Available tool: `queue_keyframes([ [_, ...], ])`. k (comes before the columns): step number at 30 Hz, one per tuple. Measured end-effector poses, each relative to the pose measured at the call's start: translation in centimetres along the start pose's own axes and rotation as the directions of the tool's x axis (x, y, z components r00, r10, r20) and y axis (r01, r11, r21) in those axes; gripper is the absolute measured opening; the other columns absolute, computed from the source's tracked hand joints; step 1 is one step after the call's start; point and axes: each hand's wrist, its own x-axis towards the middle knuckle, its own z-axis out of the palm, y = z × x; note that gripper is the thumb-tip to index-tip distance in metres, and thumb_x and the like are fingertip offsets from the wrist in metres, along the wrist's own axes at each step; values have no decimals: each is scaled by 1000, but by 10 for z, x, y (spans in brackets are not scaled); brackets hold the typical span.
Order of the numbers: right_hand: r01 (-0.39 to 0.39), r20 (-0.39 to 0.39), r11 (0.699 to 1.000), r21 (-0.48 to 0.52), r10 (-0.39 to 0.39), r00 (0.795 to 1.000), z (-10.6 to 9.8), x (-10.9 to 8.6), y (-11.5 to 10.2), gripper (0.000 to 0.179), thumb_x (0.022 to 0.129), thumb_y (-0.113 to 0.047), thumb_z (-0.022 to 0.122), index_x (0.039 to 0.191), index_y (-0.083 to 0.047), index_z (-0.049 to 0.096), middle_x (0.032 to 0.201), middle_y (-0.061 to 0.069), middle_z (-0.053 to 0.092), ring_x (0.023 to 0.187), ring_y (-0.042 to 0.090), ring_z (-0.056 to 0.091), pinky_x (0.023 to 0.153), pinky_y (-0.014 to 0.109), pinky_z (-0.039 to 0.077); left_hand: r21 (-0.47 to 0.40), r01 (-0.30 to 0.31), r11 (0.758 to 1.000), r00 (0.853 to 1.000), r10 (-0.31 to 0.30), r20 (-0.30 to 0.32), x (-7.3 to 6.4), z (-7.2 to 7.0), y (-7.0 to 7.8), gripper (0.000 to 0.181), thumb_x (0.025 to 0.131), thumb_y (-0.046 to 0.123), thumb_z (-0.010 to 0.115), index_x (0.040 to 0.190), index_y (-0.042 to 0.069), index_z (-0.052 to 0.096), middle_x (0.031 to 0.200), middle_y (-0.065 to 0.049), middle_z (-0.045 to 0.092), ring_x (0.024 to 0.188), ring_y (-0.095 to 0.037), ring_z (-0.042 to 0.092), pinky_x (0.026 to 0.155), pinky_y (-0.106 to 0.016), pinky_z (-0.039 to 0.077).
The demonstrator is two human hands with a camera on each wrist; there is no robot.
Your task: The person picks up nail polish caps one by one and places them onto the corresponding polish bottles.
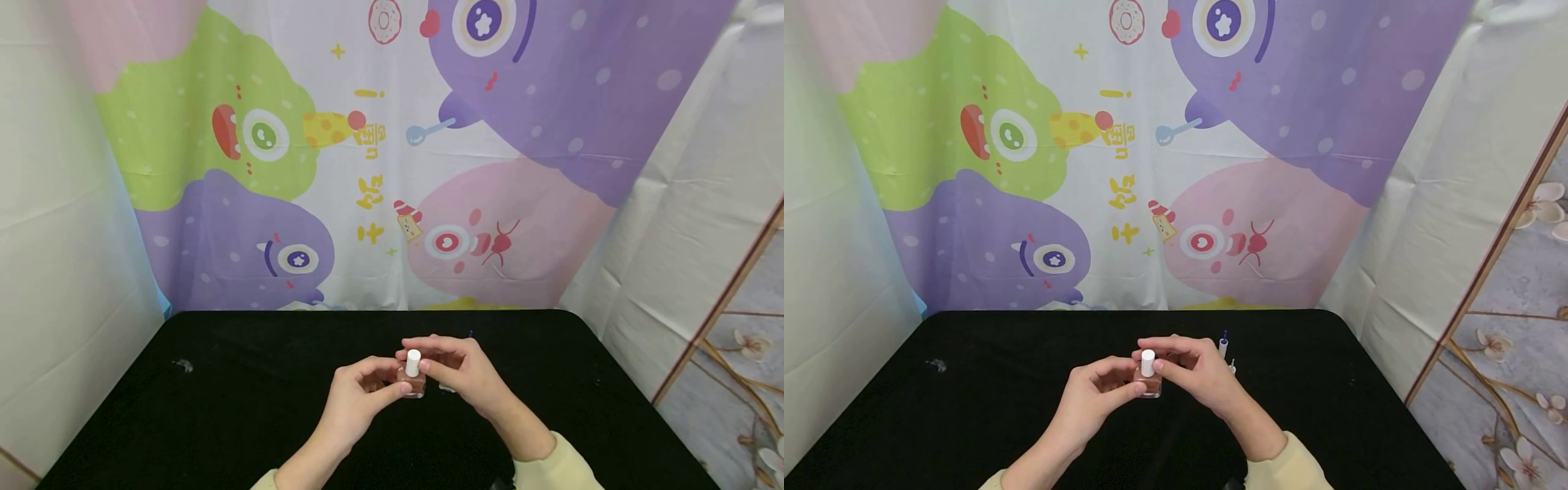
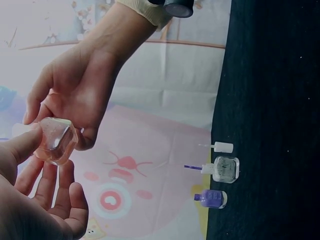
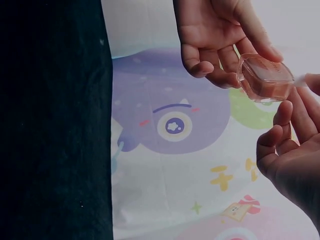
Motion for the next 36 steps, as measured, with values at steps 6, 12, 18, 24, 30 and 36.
queue_keyframes([
  [6,1,-18,1000,-30,-1,1000,0,0,0,28,93,-1,52,118,10,57,109,5,67,91,15,63,77,31,53,10,-6,1000,1000,6,-1,0,0,0,24,76,16,78,99,11,70,93,-7,69,82,-15,65,69,-25,53],
  [12,-11,-38,1000,-29,10,999,0,0,2,25,92,0,54,114,11,57,108,4,68,88,15,63,75,31,54,1,-5,1000,1000,5,1,0,0,0,23,76,16,77,98,14,70,94,-4,69,82,-15,65,70,-26,53],
  [18,-40,-58,999,-34,38,998,1,0,2,22,90,-1,58,111,5,59,105,5,67,83,14,62,71,30,54,10,3,1000,1000,-3,3,0,-1,1,24,76,17,77,99,14,70,94,-4,69,83,-16,65,70,-26,53],
  [24,-44,-67,998,-41,41,997,1,1,3,19,88,0,60,108,-1,60,102,4,66,83,14,61,71,31,53,-13,-1,1000,1000,1,9,0,-1,1,23,77,16,77,99,14,70,94,-4,69,83,-17,65,70,-27,54],
  [30,-47,-95,997,-60,41,995,2,2,4,18,86,-1,63,104,0,60,96,2,65,77,11,58,66,29,52,-19,-3,1000,1000,3,11,0,-1,2,23,77,16,77,99,14,70,94,-5,69,82,-17,66,70,-27,54],
  [36,-34,-109,997,-68,27,994,3,3,4,18,85,0,65,102,1,59,92,2,63,72,10,56,59,29,51,-15,-8,1000,1000,8,15,0,-1,2,23,78,17,76,99,14,70,94,-5,69,81,-17,65,69,-26,54],
])
